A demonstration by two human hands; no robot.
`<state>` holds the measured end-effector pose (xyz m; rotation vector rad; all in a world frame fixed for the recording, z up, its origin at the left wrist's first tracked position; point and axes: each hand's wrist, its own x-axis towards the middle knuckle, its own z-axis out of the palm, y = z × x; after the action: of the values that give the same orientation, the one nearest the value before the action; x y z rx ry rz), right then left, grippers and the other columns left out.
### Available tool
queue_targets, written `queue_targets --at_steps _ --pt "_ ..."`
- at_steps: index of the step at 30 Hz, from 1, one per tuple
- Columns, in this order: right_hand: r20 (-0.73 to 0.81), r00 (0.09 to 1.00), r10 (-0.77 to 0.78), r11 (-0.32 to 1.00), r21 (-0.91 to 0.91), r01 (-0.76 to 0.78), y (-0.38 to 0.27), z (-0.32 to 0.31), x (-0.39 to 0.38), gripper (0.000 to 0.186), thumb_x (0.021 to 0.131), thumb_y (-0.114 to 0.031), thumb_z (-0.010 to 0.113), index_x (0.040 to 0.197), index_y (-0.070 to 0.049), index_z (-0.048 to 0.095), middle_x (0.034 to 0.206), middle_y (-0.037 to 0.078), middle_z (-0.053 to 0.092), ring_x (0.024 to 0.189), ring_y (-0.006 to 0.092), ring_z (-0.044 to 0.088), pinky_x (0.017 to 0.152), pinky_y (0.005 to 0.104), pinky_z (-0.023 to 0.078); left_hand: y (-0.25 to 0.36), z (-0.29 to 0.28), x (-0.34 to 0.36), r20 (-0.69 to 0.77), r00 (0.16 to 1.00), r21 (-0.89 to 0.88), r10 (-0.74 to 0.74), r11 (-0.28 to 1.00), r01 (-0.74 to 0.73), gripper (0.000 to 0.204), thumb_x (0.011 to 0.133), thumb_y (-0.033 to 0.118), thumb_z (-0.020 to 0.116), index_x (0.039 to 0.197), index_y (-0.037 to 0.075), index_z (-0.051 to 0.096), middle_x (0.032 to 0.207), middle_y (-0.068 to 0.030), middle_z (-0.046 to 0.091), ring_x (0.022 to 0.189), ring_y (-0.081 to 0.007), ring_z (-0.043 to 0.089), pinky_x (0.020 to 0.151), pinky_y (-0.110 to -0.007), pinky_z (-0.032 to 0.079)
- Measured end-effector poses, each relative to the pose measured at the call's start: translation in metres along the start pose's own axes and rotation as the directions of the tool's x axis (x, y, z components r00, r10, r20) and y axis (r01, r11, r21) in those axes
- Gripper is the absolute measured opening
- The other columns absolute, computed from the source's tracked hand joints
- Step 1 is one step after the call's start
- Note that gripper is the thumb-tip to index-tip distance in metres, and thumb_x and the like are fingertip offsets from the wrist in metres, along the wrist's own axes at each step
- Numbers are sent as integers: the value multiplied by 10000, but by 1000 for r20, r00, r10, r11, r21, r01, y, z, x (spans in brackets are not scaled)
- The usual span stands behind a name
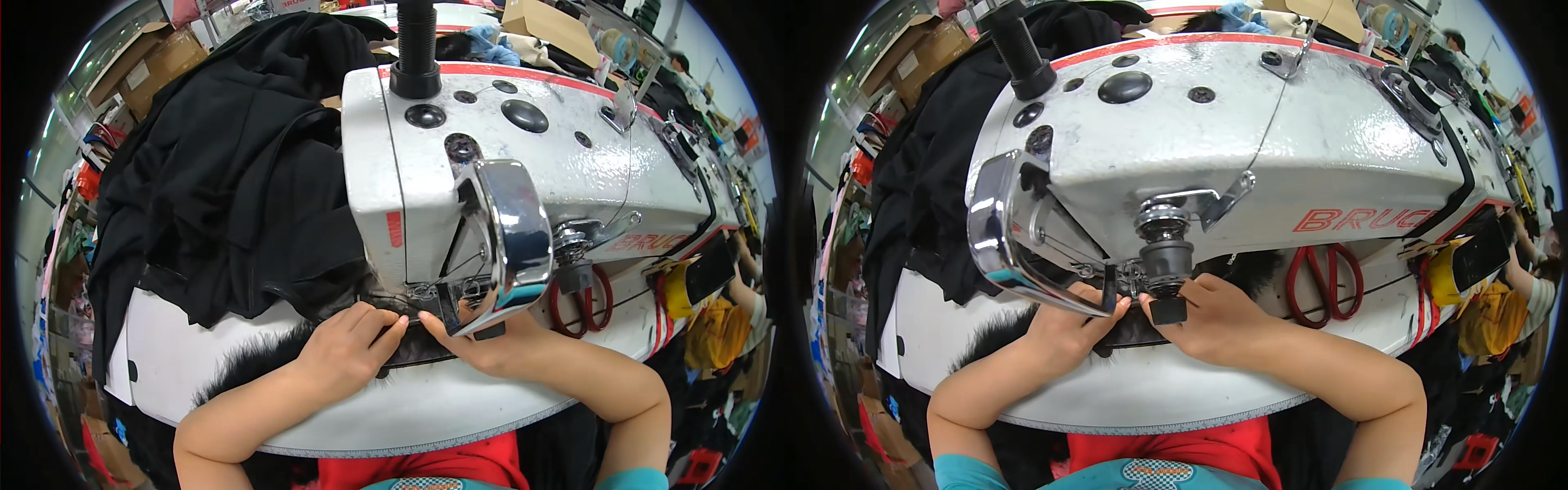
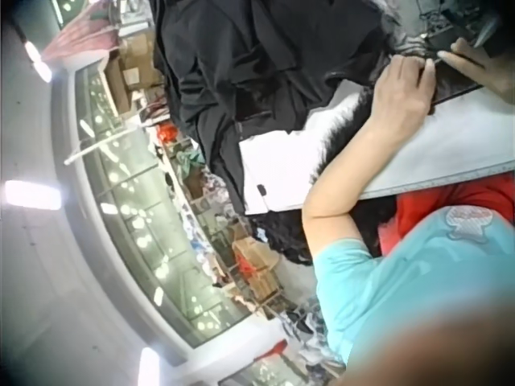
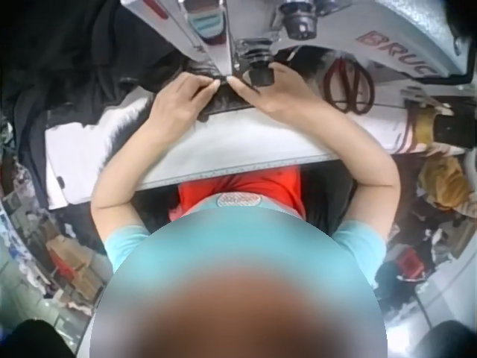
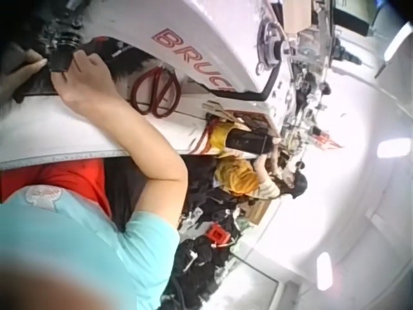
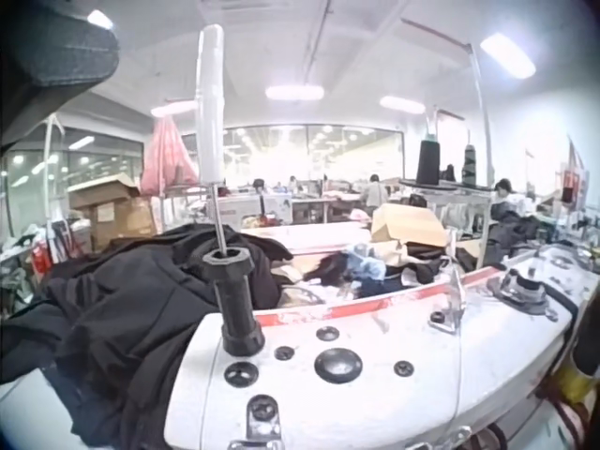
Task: Sewing a black fur trim onto a garment using an industrial sewing machine.
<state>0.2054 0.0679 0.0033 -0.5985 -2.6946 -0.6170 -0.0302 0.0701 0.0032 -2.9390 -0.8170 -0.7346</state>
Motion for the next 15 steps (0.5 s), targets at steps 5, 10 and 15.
queue_targets --at_steps 5,10,15 --pt "-83 996 -16 963 268 38 0 17 3 362 617 -72 596 956 53 584 833 64 561 789 191 523 646 310 427 0 0 -1 1 1000 3 12 1000 -12 310 651 51 608 948 -39 610 886 -82 551 739 -193 544 606 -271 477" --pt "-102 994 44 949 316 -10 1 26 -4 260 602 -109 602 835 6 600 755 64 560 737 199 528 627 328 416 -3 4 4 -9 998 54 58 997 -58 312 652 46 595 950 -47 599 908 -95 545 758 -204 536 630 -278 478" --pt "-132 966 221 913 377 -158 6 31 -4 115 597 -163 610 614 -52 585 640 56 547 633 219 523 592 328 402 -13 14 8 29 999 171 46 984 -50 310 670 50 587 967 -38 578 876 -88 524 790 -213 523 669 -291 475"
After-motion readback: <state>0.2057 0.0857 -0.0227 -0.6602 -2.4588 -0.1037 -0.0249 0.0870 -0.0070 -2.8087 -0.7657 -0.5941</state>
